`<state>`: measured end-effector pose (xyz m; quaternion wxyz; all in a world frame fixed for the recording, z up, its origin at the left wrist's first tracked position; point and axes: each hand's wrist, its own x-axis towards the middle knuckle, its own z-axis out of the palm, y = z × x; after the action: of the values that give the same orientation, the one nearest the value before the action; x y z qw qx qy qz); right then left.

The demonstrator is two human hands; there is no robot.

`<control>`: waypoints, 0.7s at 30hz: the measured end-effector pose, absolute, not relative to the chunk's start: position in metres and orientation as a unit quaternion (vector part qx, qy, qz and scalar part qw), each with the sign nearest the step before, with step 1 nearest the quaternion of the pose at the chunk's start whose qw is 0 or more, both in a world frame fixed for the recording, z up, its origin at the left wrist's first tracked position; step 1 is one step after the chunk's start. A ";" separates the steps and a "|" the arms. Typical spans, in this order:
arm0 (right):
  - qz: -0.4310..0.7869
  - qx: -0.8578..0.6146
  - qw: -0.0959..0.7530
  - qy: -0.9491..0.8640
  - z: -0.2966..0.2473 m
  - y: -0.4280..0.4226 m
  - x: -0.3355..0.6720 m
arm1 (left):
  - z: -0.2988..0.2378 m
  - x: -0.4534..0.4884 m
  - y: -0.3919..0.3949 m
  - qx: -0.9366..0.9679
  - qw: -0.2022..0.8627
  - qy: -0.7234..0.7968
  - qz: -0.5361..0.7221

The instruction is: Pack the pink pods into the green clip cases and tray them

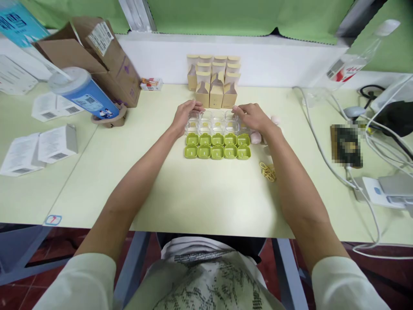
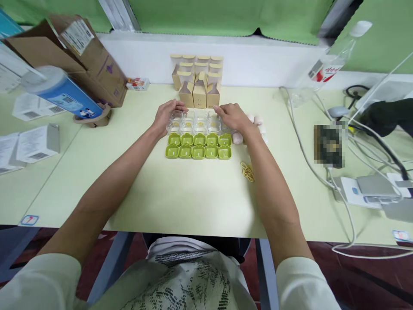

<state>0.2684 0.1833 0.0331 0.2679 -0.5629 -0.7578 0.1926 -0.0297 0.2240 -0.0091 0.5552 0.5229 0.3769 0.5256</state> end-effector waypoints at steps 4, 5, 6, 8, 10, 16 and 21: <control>0.200 -0.558 0.270 -0.758 0.032 0.183 0.266 | -0.009 -0.029 0.226 0.507 0.568 0.382 0.524; 0.202 -0.560 0.269 -0.757 0.032 0.183 0.266 | -0.010 -0.029 0.227 0.509 0.567 0.381 0.523; 0.202 -0.561 0.267 -0.757 0.032 0.183 0.267 | -0.010 -0.029 0.227 0.514 0.565 0.380 0.522; 0.198 -0.565 0.266 -0.756 0.033 0.183 0.269 | -0.011 -0.029 0.228 0.530 0.559 0.374 0.516; 0.190 -0.570 0.275 -0.751 0.035 0.183 0.275 | -0.011 -0.030 0.227 0.542 0.553 0.367 0.516; 0.174 -0.565 0.311 -0.744 0.048 0.176 0.280 | -0.011 -0.035 0.227 0.498 0.549 0.350 0.573; 0.077 -0.554 0.497 -0.664 0.060 0.159 0.282 | -0.012 -0.039 0.225 0.476 0.494 0.380 0.621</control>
<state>0.2815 0.1587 0.0596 0.4965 -0.5539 -0.6638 0.0774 -0.0385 0.2251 -0.0117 0.4942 0.4756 0.3802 0.6205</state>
